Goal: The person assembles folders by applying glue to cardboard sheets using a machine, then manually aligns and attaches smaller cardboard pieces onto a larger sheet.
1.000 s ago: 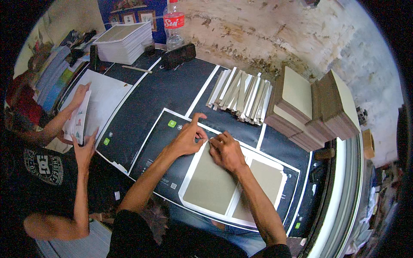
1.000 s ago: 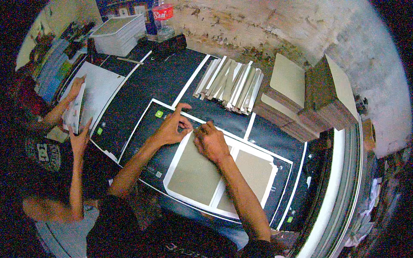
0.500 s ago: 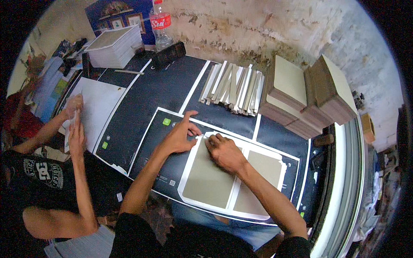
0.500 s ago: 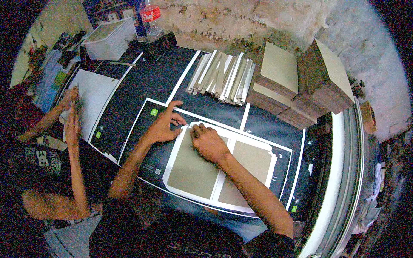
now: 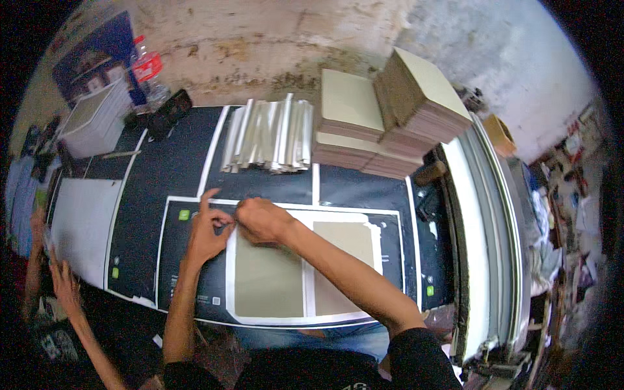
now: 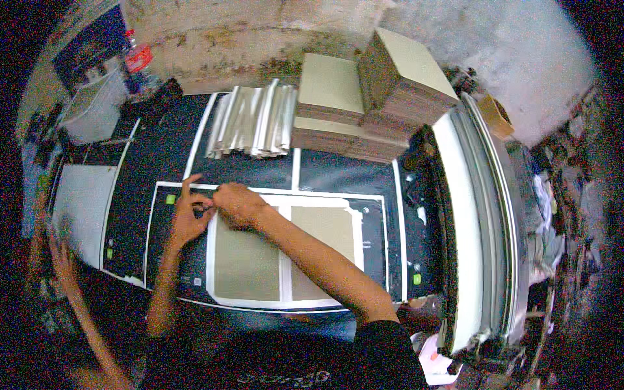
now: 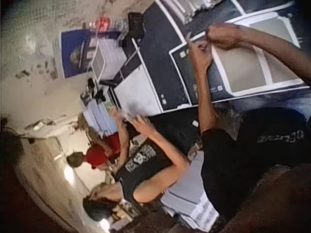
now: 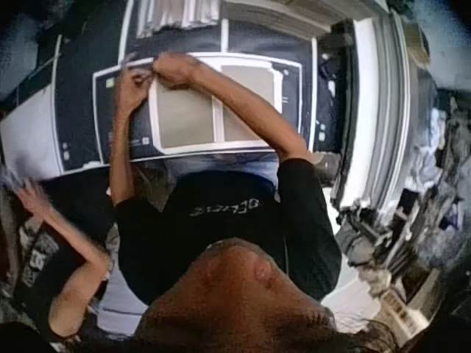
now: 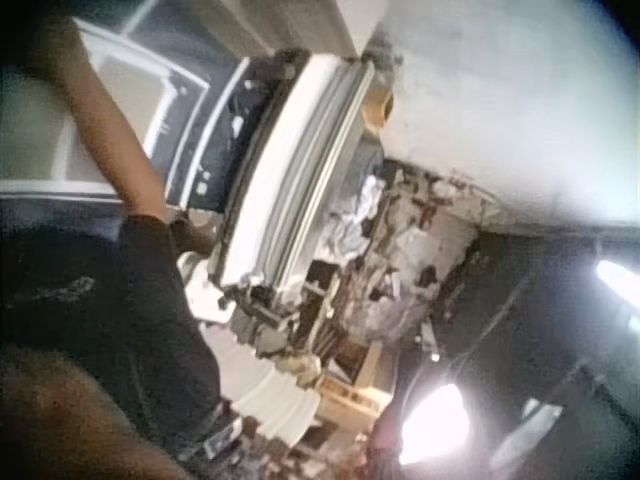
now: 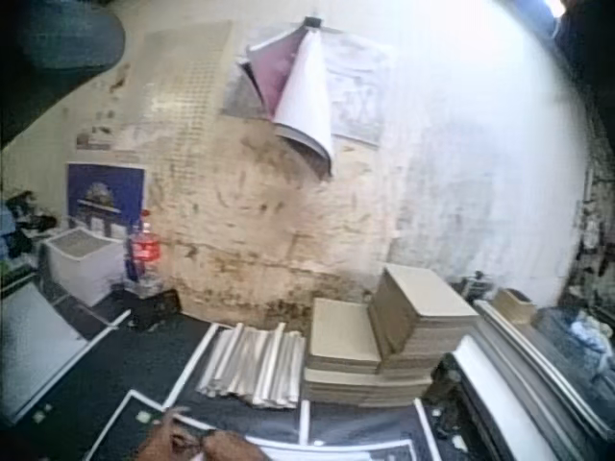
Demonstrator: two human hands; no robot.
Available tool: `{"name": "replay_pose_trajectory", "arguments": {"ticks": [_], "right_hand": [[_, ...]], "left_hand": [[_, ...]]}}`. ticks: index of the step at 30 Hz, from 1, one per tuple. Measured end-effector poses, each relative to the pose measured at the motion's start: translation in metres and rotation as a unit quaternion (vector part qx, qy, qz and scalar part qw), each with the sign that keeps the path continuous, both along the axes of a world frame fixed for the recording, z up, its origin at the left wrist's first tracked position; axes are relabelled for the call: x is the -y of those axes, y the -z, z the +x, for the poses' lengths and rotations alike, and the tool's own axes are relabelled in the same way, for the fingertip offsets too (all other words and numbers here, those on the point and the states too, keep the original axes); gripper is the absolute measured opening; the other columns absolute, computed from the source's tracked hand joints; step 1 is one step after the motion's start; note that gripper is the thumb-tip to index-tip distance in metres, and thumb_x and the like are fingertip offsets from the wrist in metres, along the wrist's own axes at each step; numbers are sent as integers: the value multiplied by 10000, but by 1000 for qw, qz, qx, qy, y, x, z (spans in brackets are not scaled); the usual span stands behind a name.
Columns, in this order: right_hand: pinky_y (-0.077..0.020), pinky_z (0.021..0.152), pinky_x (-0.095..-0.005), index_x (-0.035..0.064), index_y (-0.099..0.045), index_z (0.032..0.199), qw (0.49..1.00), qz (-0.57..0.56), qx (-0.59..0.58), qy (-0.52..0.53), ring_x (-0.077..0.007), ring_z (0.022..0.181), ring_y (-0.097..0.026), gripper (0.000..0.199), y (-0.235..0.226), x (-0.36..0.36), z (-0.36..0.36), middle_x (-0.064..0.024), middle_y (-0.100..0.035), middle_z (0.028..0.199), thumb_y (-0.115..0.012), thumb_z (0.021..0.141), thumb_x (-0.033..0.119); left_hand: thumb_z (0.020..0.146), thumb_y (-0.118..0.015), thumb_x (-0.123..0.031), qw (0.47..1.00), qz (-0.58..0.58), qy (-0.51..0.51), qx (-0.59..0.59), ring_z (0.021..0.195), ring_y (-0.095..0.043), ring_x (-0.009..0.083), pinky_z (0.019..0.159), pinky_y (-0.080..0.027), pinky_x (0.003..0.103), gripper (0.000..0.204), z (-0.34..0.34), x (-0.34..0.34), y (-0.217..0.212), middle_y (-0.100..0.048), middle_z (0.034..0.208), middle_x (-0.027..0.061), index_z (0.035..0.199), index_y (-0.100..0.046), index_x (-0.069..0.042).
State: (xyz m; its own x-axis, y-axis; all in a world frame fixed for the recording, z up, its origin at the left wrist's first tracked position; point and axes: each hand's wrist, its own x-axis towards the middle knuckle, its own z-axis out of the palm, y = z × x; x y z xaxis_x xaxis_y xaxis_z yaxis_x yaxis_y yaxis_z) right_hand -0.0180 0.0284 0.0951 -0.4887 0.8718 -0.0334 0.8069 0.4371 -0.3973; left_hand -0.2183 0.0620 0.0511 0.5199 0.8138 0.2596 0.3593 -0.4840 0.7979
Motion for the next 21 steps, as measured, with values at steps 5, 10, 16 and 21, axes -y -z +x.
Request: {"name": "replay_pose_trajectory", "arguments": {"ticks": [5,10,16,21], "right_hand": [[-566,843,-502,-63,-702,838,1000,3,14,-2,-453,916,-696,160,2,1,6,-260,-694,955,-647,792,80],[-568,808,-505,-58,-695,823,999,38,17,-11,-439,876,-697,154,2,3,-2,-256,-688,938,-633,799,80],[-567,757,-486,-51,-659,841,994,111,-8,-19,-398,828,-678,169,27,12,7,-219,-648,898,-633,836,117],[-562,819,-445,-57,-669,917,990,119,67,-31,-347,994,-637,186,29,23,5,-189,-625,1000,-612,828,95]], "left_hand": [[780,-760,31,1000,-22,-3,0,812,-715,199,759,-549,323,842,14,3,-7,-740,851,90,1496,-325,-48],[791,-752,28,1000,29,0,1,816,-723,216,777,-572,330,822,4,-5,6,-740,850,105,1480,-308,-39],[774,-776,9,1000,-26,-6,15,796,-719,185,765,-574,329,875,7,-4,6,-739,812,56,1481,-263,-34],[796,-783,-26,998,-66,-21,-1,834,-733,207,811,-586,351,852,11,2,-11,-757,880,98,1481,-276,-25]]}}
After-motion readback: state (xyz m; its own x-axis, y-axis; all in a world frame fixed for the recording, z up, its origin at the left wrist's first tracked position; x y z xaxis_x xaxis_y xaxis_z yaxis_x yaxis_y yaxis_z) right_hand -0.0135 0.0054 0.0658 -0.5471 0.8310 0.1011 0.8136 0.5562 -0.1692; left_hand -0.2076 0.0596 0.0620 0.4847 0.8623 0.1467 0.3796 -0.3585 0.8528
